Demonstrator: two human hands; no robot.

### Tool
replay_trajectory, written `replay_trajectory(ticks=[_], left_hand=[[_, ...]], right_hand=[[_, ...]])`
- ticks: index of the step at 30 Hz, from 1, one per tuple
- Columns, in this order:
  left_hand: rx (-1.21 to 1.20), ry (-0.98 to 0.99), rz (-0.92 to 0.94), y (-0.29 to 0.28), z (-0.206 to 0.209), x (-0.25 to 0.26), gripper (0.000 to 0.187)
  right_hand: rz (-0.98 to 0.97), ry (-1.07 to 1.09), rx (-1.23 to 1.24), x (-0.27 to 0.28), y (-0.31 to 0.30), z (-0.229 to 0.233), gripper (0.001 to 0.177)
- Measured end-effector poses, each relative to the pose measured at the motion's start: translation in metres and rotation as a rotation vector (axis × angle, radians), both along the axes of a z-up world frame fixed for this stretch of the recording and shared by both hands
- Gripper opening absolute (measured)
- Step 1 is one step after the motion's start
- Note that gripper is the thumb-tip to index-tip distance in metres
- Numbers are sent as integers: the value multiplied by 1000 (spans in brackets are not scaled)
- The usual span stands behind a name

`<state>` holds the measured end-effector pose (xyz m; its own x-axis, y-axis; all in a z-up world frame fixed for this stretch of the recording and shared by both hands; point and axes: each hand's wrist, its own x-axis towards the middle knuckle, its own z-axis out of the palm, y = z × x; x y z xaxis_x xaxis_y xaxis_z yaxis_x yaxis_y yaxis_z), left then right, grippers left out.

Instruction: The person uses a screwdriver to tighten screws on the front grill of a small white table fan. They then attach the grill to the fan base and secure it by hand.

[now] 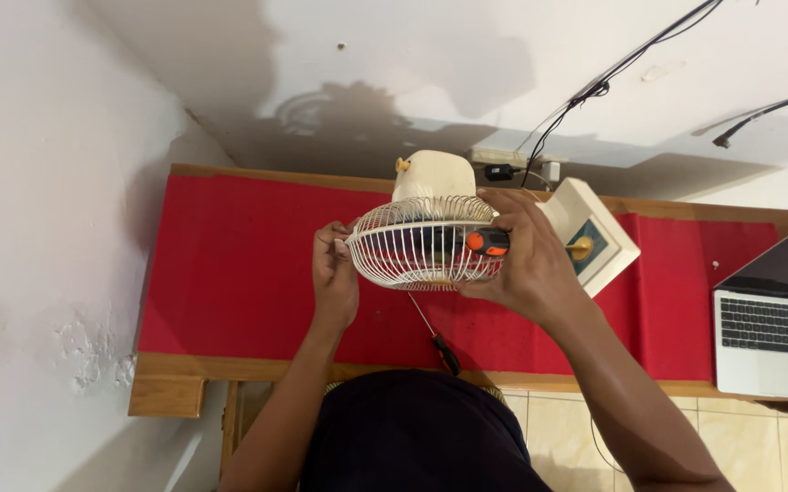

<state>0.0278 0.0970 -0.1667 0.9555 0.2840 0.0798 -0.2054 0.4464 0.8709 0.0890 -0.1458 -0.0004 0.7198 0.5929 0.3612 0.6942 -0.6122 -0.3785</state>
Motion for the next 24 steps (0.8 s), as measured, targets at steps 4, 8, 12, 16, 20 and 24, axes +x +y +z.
replay_trajectory(ticks=[4,8,12,16,20,24], left_hand=[[-50,23,-22,1,-18,-7,22],[64,134,-16,11,-24,-14,23],[372,251,81,17,-15,-22,33],[1062,-122,259,10,5,-31,56],[1328,-242,177,1,15,-27,78],[1335,-244,222,-1,14,-19,79]], right_hand=[[-33,32,-50,-7,2,-18,91],[-116,130,-102,-18,11,-39,89],[-84,55,-26,-28,26,-58,79],[-29,-29,30,-34,46,-66,67],[0,-32,69,-35,51,-57,69],[13,372,141,-30,29,-38,111]])
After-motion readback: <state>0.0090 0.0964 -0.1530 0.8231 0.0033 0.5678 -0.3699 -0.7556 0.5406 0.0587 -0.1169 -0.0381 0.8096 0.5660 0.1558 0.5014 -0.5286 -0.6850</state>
